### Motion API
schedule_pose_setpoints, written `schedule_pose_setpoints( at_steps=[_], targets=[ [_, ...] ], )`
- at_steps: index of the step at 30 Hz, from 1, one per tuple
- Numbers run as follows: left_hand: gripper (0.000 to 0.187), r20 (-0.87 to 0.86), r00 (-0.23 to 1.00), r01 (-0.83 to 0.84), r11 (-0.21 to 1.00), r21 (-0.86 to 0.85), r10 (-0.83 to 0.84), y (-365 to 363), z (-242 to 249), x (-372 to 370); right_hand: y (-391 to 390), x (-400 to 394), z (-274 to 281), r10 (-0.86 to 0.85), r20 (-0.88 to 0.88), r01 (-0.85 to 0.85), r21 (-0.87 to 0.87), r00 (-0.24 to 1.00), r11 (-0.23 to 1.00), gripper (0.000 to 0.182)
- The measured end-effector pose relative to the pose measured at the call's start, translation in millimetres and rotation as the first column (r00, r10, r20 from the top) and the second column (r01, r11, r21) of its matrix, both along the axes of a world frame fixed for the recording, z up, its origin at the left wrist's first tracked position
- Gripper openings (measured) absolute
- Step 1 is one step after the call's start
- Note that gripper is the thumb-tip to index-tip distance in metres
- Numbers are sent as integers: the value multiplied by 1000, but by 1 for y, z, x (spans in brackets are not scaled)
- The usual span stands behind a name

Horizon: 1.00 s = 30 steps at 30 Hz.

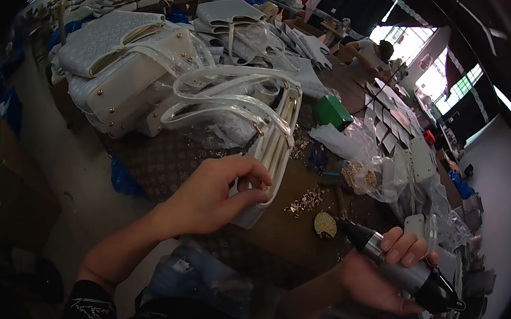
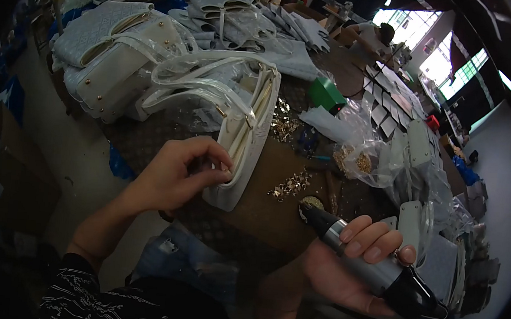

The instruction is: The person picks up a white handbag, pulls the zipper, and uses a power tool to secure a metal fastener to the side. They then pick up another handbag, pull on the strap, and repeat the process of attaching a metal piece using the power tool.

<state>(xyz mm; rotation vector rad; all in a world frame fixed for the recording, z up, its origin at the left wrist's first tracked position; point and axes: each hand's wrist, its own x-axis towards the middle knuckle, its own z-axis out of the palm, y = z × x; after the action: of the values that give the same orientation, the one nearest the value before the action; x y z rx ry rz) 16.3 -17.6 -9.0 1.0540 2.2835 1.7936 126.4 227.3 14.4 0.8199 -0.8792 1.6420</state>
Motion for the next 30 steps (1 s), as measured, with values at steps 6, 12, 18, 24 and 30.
schedule_pose_setpoints(
  at_steps=[6,12,18,24,30],
  targets=[
    [14,-404,914,-40,999,-6,35,5,-6,1,44,10,-51,-14,135,36,-162,991,986,81],
    [13,69,998,-11,981,193,-3,10,2,16,75,8,-108,37,191,28,-326,981,945,78],
    [21,-366,926,-42,990,137,90,9,5,28,97,10,-154,83,279,74,-507,957,859,75],
    [28,-225,959,195,978,69,-175,55,-61,62,105,13,-185,44,409,256,-648,911,717,76],
    [22,488,870,30,996,87,-69,125,-150,50,98,22,-201,73,494,332,-679,866,655,79]
  ],
)
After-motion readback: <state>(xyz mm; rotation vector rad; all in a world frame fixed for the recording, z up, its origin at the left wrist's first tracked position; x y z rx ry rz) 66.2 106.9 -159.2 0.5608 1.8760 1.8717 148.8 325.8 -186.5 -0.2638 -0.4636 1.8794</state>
